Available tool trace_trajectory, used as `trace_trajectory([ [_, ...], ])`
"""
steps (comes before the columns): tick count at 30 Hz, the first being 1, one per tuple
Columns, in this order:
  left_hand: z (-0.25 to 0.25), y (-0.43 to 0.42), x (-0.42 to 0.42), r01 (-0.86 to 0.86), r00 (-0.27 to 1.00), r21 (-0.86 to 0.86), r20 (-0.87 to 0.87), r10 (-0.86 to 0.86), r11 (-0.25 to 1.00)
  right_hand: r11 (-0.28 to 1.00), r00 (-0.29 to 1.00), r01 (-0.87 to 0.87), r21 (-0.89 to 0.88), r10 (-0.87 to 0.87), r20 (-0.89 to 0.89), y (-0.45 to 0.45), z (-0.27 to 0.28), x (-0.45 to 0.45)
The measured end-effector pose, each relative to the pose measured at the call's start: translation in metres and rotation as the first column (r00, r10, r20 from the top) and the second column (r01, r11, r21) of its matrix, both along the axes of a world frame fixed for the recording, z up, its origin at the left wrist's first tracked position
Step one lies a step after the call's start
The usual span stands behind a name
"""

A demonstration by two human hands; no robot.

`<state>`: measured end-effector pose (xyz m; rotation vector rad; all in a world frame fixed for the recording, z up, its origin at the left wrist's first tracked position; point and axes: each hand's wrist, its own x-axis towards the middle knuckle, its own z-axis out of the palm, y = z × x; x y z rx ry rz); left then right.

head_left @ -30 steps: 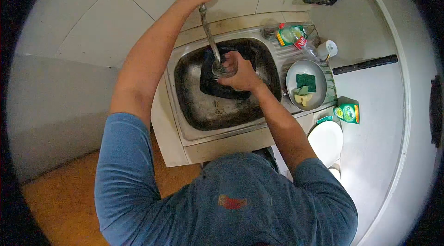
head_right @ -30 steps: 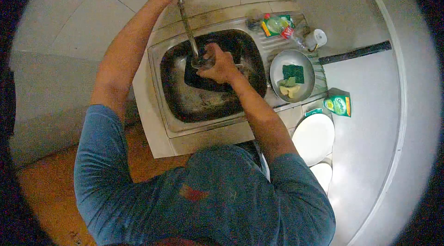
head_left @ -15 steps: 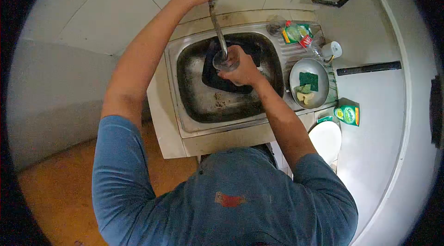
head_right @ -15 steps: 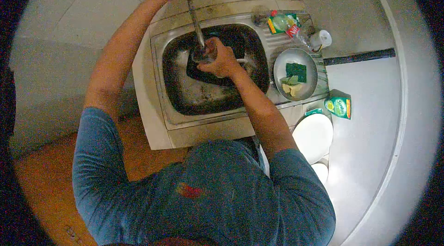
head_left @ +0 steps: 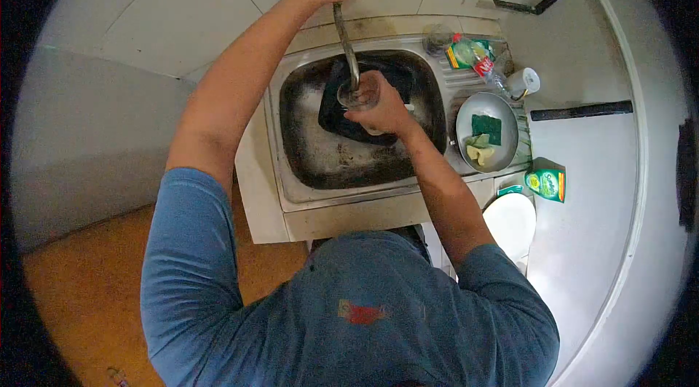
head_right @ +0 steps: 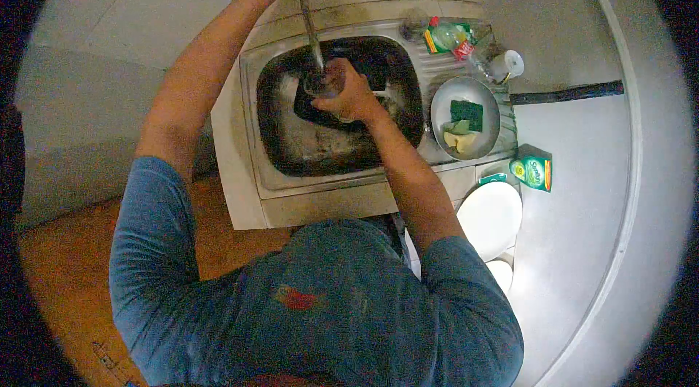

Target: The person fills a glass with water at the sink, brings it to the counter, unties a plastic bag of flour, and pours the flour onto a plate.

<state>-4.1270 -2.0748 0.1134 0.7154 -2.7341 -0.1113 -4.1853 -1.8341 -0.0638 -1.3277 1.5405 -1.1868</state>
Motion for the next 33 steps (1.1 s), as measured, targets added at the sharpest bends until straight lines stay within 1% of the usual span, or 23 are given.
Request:
trace_trajectory([
  [1,-0.004,-0.001,0.0,0.001,1.0,-0.001,0.003,-0.001,1.0,1.0,1.0,-0.003,-0.01,0.003,0.018,0.0,-0.002,0.0],
  [3,-0.008,0.0,0.0,0.039,0.988,-0.116,-0.144,-0.055,0.992,1.0,1.0,-0.012,-0.014,0.012,0.019,-0.001,-0.004,-0.001],
  [4,-0.006,0.0,0.0,0.039,0.989,-0.12,-0.14,-0.056,0.992,1.0,1.0,-0.021,-0.016,0.021,0.016,-0.002,-0.004,-0.001],
  [6,-0.002,0.0,-0.001,0.024,0.997,0.001,-0.077,-0.024,1.0,0.999,0.998,-0.038,-0.013,0.039,0.044,-0.002,0.001,-0.001],
  [8,-0.002,0.0,-0.003,-0.004,0.997,-0.016,-0.072,0.003,1.0,0.998,0.996,-0.055,-0.01,0.056,0.066,0.001,0.013,-0.001],
  [10,-0.004,-0.002,-0.004,-0.032,0.997,-0.033,-0.069,0.03,0.999,0.997,0.997,-0.053,0.051,0.05,0.065,0.004,0.03,0.0],
  [13,-0.006,-0.003,-0.004,-0.014,0.995,-0.019,-0.097,0.012,1.0,0.998,0.998,-0.05,0.03,0.05,0.024,-0.001,0.017,0.0],
  [16,-0.002,0.004,-0.007,-0.048,0.991,-0.026,-0.13,0.044,0.998,0.998,0.998,-0.055,0.01,0.055,0.014,-0.003,0.01,-0.002],
  [18,0.004,0.005,-0.008,-0.044,0.997,0.118,-0.057,0.051,0.992,0.998,0.999,-0.046,0.035,0.045,0.026,-0.003,0.008,-0.002],
  [19,0.0,0.003,-0.009,-0.047,0.997,0.118,-0.057,0.054,0.992,0.998,0.999,-0.035,0.058,0.032,0.038,-0.003,0.008,-0.003],
  [21,-0.007,0.004,-0.01,-0.054,0.989,-0.056,-0.137,0.046,0.997,0.998,0.997,-0.044,0.045,0.041,0.059,-0.003,0.006,-0.004],
  [25,-0.01,0.005,-0.013,-0.075,0.984,-0.025,-0.164,0.07,0.997,0.997,0.996,-0.059,0.039,0.056,0.075,-0.004,0.008,-0.006],
  [27,-0.005,0.006,-0.014,-0.076,0.988,0.041,-0.129,0.081,0.996,0.997,0.997,-0.056,0.043,0.054,0.058,-0.002,0.012,-0.007],
  [28,-0.002,0.008,-0.014,-0.075,0.988,0.041,-0.129,0.08,0.996,0.997,0.998,-0.055,0.046,0.053,0.042,-0.002,0.014,-0.008],
  [30,0.002,0.009,-0.015,-0.11,0.992,0.078,-0.049,0.114,0.991,0.997,0.997,-0.054,0.057,0.051,0.051,-0.002,0.016,-0.007],
  [32,0.002,0.01,-0.014,-0.098,0.991,0.079,-0.079,0.104,0.992,0.996,0.997,-0.053,0.07,0.049,0.061,-0.001,0.015,-0.007],
  [33,-0.002,0.008,-0.014,-0.087,0.989,0.078,-0.11,0.095,0.993,0.998,0.998,-0.055,0.044,0.054,0.028,-0.002,0.013,-0.008],
])
